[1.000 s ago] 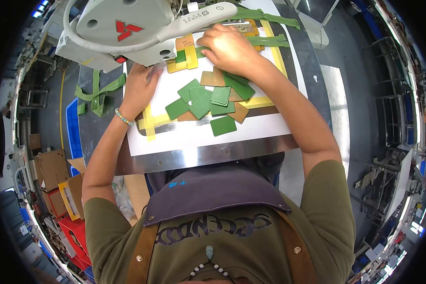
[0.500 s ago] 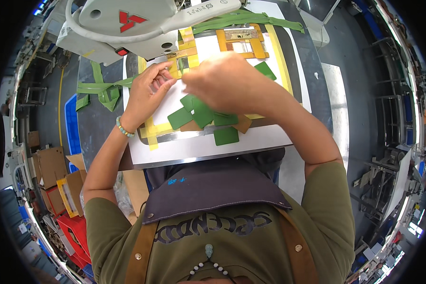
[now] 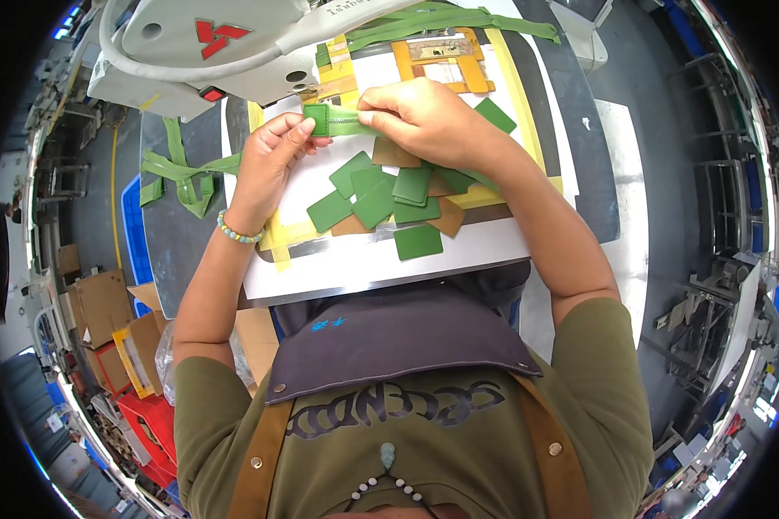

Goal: The recorder is sewing green and brown leather patches together using an industrial sewing machine.

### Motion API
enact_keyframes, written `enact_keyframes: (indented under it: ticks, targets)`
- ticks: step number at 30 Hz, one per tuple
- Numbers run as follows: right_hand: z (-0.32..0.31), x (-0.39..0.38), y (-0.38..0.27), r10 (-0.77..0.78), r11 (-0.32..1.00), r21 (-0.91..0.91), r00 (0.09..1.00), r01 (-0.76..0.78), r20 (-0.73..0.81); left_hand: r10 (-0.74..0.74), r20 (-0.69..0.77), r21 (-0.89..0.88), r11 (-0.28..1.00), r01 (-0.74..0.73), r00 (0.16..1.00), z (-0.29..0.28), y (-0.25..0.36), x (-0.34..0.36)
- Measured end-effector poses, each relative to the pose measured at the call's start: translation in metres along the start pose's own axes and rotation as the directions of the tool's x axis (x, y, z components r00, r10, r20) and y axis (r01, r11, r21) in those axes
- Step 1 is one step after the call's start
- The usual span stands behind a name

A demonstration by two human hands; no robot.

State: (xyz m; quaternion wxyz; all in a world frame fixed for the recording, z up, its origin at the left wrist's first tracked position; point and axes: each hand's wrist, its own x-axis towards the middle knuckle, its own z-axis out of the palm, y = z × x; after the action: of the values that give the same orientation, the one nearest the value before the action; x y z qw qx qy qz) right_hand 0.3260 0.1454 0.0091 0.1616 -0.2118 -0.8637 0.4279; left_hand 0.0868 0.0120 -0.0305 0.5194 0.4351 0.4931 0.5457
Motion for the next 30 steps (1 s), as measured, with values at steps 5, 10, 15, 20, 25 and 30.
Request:
enact_keyframes:
  ticks: [5, 10, 15, 20, 25, 30]
  targets:
    - [0.021, 0.006, 0.005, -0.297, 0.955, -0.038, 0.94, 0.295, -0.167, 0.023, -0.004, 0.09, 0.996, -0.022, 1.0, 0.009, -0.004, -0.005]
    - [0.029, 0.003, 0.001, -0.324, 0.945, -0.021, 0.921, 0.327, -0.219, 0.062, 0.021, 0.196, 0.979, -0.065, 0.998, 0.008, -0.006, -0.006]
    - [0.028, 0.003, -0.001, -0.299, 0.952, 0.008, 0.933, 0.306, -0.2, 0.13, 0.031, 0.118, 0.984, -0.132, 0.991, 0.008, -0.007, -0.008]
    - [0.029, 0.002, -0.003, -0.209, 0.955, 0.185, 0.97, 0.23, -0.126, 0.114, 0.07, 0.113, 0.986, -0.121, 0.991, 0.005, -0.007, -0.007]
    - [0.03, 0.006, -0.002, -0.063, 0.943, 0.327, 0.998, 0.063, -0.008, 0.124, 0.098, 0.1, 0.986, -0.134, 0.987, 0.003, -0.008, -0.004]
    - [0.008, 0.006, -0.015, 0.097, 0.929, 0.338, 0.981, -0.15, 0.17, 0.105, 0.102, 0.19, 0.974, -0.123, 0.989, 0.007, -0.004, -0.004]
